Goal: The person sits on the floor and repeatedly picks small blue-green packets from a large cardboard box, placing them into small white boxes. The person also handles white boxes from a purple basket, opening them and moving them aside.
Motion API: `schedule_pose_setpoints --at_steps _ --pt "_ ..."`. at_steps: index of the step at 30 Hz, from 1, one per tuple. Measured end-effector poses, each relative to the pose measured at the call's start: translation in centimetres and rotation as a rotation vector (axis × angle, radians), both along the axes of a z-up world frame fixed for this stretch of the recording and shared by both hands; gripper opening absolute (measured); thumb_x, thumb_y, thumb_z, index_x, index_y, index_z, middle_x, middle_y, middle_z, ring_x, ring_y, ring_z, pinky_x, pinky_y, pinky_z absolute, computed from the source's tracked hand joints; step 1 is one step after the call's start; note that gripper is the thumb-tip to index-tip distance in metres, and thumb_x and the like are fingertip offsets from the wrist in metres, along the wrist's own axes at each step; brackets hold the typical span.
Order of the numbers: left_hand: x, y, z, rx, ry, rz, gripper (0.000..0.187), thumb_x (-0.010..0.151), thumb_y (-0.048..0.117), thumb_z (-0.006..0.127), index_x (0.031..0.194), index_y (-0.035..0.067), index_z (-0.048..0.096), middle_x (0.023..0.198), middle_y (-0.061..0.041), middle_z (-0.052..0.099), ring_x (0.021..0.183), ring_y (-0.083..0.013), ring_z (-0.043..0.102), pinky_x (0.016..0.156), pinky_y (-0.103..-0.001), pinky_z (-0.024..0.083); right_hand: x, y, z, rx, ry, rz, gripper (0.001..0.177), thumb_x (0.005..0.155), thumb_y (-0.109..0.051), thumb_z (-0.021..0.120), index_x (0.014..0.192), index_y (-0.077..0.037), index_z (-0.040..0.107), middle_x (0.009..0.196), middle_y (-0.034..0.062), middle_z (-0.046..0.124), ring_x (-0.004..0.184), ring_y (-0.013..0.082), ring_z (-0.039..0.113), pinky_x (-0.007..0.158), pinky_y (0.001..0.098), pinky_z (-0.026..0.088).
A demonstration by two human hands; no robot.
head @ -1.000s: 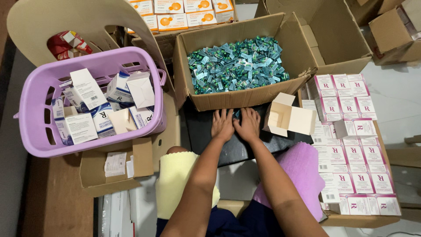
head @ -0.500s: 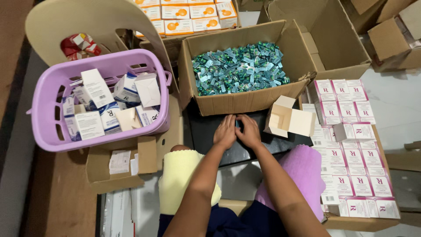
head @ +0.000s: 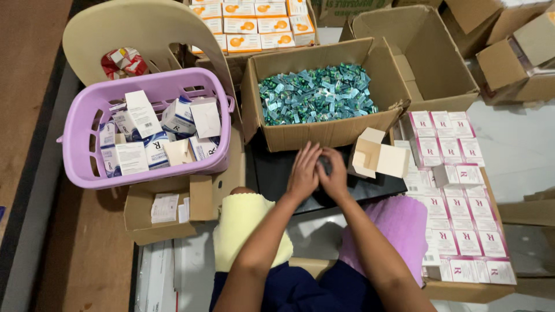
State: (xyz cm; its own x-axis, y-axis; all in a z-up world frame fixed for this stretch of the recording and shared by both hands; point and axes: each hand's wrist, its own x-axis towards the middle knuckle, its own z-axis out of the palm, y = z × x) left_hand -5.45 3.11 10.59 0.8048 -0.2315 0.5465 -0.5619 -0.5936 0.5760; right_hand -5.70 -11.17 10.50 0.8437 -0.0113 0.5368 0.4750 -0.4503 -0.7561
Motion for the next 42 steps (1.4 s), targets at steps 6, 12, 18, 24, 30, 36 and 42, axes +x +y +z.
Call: schedule_pose_setpoints --at_steps 6,12,18,24,30,36,42 --pt "17.3 1.6 2.7 -0.217 -0.077 0.127 0.033 0.087 0.011 0.071 0.119 0.004 0.068 0.127 -0.019 0.069 0.125 -0.0395 0.062 0.112 -0.047 0.047 10.0 -3.1 4.6 0.086 -0.094 -0.172 0.029 0.094 -0.007 0.071 0.122 -0.002 0.063 0.118 0.0146 0.069 0.110 0.0231 0.068 0.091 0.0327 0.054" --pt "28.0 7.3 -0.6 0.027 0.476 0.371 0.081 0.078 0.047 0.083 0.144 0.013 0.051 0.144 -0.024 0.053 0.133 -0.0442 0.050 0.109 -0.051 0.044 27.0 -8.9 4.1 -0.391 0.434 -0.124 0.068 0.087 -0.042 0.077 0.143 -0.011 0.053 0.130 0.0206 0.065 0.120 0.0355 0.062 0.100 0.0449 0.050" --pt "29.0 6.6 -3.1 0.293 0.806 0.350 0.137 0.054 0.073 0.090 0.163 0.043 0.013 0.165 -0.032 -0.017 0.151 -0.0617 0.000 0.121 -0.061 0.023 31.3 -9.4 -2.2 -0.755 1.148 -0.284 0.118 0.071 -0.076 0.079 0.162 -0.029 0.021 0.163 0.0283 0.022 0.148 0.0485 0.026 0.115 0.0579 0.030" --pt "29.0 4.6 -2.3 0.741 1.089 0.073 0.144 0.051 0.077 0.087 0.162 0.051 -0.001 0.165 -0.030 -0.026 0.148 -0.0683 -0.002 0.117 -0.074 0.023 32.5 -5.4 -2.3 -0.777 1.166 0.134 0.154 0.045 -0.079 0.087 0.164 -0.014 0.015 0.164 0.0245 0.033 0.151 0.0427 0.035 0.120 0.0537 0.036" --pt "29.1 3.7 -5.1 0.825 0.963 -0.059 0.141 0.055 0.063 0.094 0.165 0.034 0.010 0.166 -0.032 -0.006 0.146 -0.0670 0.016 0.113 -0.068 0.036 31.7 -1.1 -2.0 -0.975 1.024 0.354 0.133 0.052 -0.066 0.093 0.158 -0.014 0.032 0.161 0.0270 0.029 0.147 0.0435 0.034 0.116 0.0511 0.037" --pt "30.8 4.5 -7.2 0.510 0.686 -0.107 0.094 0.064 0.039 0.089 0.143 0.012 0.046 0.142 -0.033 0.046 0.128 -0.0488 0.053 0.106 -0.048 0.048 31.8 -1.8 -3.8 -0.606 0.697 0.438 0.072 0.056 -0.029 0.086 0.123 -0.009 0.069 0.116 0.0187 0.076 0.107 0.0353 0.073 0.095 0.0423 0.056" --pt "31.1 5.6 -6.9 0.373 0.547 0.010 0.042 0.073 0.023 0.079 0.112 0.009 0.071 0.113 -0.022 0.071 0.109 -0.0417 0.067 0.095 -0.049 0.054 32.2 -2.9 -3.7 -0.575 0.518 0.304 0.054 0.064 -0.018 0.086 0.115 -0.013 0.069 0.096 0.0199 0.072 0.087 0.0341 0.068 0.077 0.0443 0.055"
